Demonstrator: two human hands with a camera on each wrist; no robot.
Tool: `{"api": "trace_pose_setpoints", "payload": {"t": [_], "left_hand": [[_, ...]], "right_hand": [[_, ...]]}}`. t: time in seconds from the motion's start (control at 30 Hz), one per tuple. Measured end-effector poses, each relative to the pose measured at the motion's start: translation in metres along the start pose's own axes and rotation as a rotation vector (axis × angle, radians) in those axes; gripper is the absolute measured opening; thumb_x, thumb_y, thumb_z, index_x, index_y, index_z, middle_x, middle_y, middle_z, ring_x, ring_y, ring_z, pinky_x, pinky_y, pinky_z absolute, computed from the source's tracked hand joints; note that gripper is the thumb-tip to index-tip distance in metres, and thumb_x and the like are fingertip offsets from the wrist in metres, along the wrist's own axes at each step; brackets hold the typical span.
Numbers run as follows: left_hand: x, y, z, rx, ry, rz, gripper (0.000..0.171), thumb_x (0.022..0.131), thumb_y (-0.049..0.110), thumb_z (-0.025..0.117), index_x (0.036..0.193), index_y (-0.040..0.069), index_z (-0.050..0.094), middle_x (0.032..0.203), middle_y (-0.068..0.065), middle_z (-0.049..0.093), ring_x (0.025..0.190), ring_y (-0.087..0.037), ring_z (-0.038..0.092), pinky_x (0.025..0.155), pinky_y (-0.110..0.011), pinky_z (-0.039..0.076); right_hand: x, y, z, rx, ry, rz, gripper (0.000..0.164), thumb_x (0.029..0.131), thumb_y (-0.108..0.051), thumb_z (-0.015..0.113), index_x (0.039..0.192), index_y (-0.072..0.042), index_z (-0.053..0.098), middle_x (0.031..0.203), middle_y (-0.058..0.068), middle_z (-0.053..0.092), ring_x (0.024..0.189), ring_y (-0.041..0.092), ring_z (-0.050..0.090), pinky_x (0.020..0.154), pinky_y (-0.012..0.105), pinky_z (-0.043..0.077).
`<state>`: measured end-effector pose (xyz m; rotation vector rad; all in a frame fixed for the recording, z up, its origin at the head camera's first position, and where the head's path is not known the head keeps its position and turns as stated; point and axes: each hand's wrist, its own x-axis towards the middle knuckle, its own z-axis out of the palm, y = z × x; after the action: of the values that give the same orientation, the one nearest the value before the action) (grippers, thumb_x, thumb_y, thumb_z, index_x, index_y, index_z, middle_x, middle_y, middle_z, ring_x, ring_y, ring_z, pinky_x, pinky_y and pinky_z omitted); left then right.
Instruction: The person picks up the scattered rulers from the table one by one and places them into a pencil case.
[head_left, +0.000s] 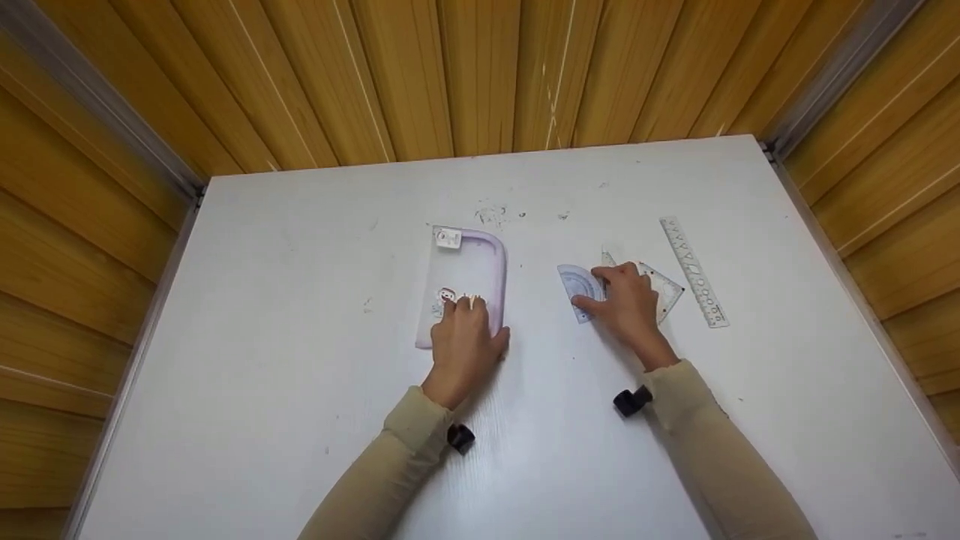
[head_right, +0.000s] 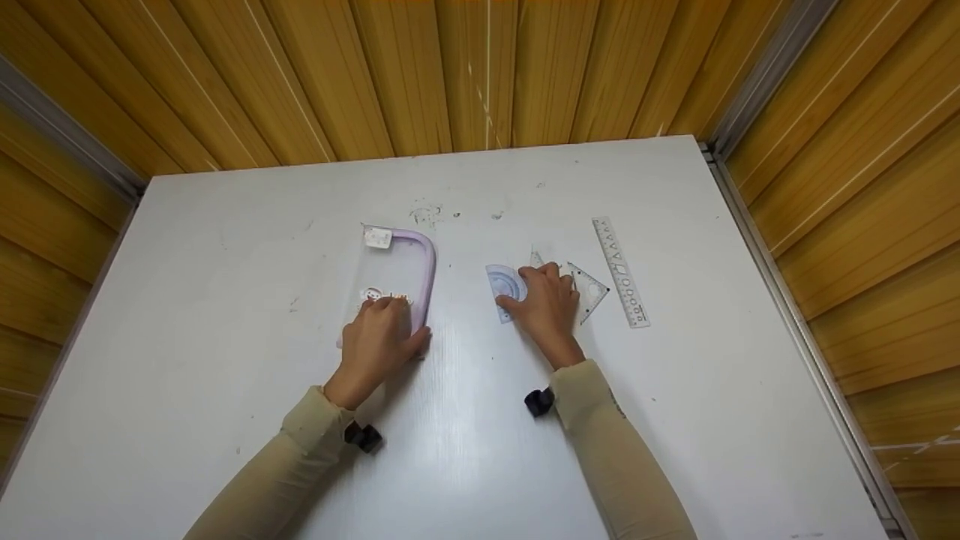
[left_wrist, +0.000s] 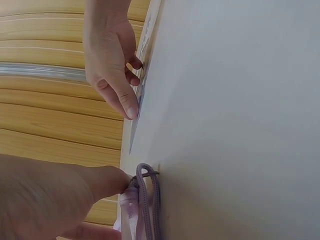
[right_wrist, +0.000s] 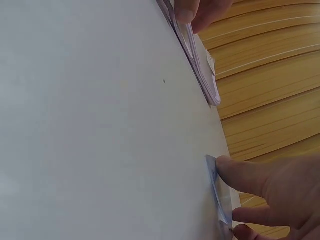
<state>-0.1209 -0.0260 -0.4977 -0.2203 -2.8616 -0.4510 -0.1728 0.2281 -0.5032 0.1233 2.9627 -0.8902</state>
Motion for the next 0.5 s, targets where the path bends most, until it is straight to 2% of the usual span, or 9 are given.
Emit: {"api": "trace_pose_setpoints", "payload": {"t": [0.5], "left_hand": [[-0.0015,-0.0018,0.0029,-0.022,0.048,0.018,0.033,0.084,0.032,0.079,0.091,0.001,0.07,0.091,-0.015,0.07,0.085,-0.033,0.063,0.054,-0.05,0.054]], "right_hand": [[0.0039,-0.0031,-0.0038,0.021,-0.046,0.013,0.061,0.086,-0.031,0.082,0.135,0.0,0.061,0.136,0.025,0.052,0.122,0.046,0.048,0.1,0.064,0.034]]}}
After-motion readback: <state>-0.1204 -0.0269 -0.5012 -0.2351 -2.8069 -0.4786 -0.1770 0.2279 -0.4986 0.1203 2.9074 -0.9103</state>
